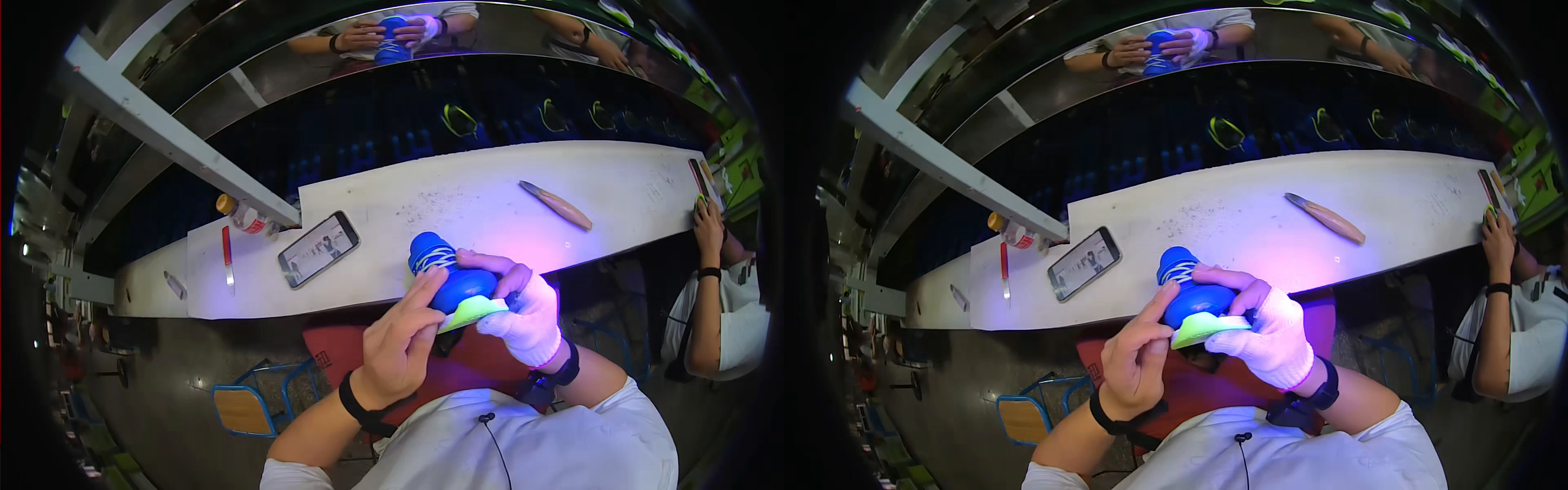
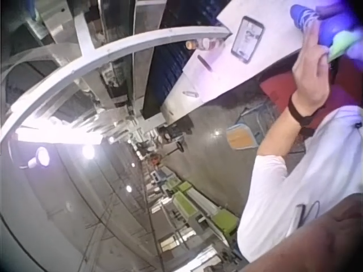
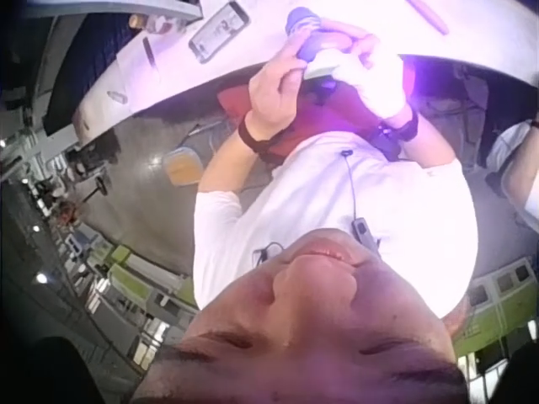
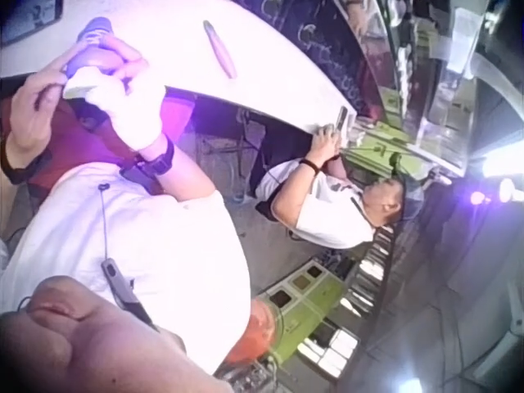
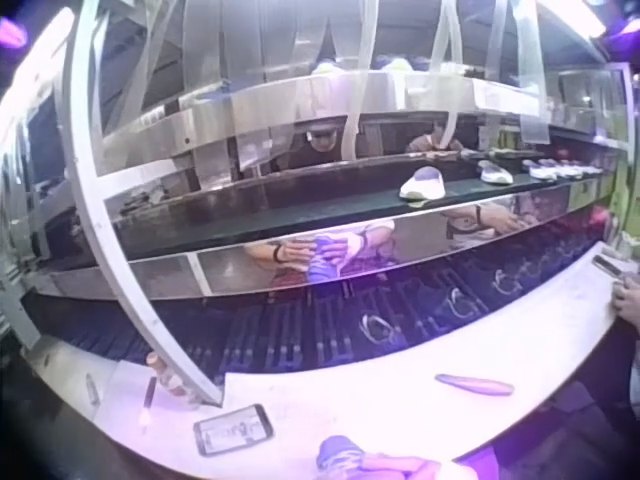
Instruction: The person picks up a shoe and a sole, presses them together by hand, and rubs the edges before placing the assembly onto a conveyor rack. This process is repeated with another shoe and sole.
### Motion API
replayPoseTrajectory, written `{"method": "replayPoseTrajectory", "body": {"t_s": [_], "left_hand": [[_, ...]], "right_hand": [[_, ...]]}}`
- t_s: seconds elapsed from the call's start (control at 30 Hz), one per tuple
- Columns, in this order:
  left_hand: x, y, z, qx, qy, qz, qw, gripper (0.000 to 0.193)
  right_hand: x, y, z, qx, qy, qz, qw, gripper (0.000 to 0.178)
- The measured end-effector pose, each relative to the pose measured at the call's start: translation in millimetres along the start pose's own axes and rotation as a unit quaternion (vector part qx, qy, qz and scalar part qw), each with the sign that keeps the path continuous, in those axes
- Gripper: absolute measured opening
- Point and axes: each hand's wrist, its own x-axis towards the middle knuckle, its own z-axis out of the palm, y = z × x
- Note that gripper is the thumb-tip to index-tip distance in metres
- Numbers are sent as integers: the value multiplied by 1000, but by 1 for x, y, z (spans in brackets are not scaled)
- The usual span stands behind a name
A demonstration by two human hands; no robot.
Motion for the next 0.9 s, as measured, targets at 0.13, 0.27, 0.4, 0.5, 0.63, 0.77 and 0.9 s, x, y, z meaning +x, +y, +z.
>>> {"method": "replayPoseTrajectory", "body": {"t_s": [0.13, 0.27, 0.4, 0.5, 0.63, 0.77, 0.9], "left_hand": [[-21, 8, 28, -124, 89, -53, 987, 41], [-31, 11, 50, -156, 147, -85, 973, 43], [-38, 12, 52, -163, 165, -98, 968, 44], [-42, 12, 47, -161, 150, -95, 971, 45], [-39, 16, 42, -160, 143, -69, 974, 46], [-19, 29, 12, -59, 59, -89, 993, 48], [-17, 25, 1, 50, -38, -62, 996, 40]], "right_hand": [[-7, 7, 4, -21, -1, -46, 999, 36], [-12, 9, 6, -36, 2, -71, 997, 41], [-19, 10, 6, -40, -10, -78, 996, 44], [-22, 10, 7, -44, -10, -73, 996, 44], [-24, 10, 3, -78, -44, -90, 992, 40], [-23, 11, 0, -141, -82, -111, 980, 38], [-15, 11, 0, -173, -95, -143, 970, 42]]}}
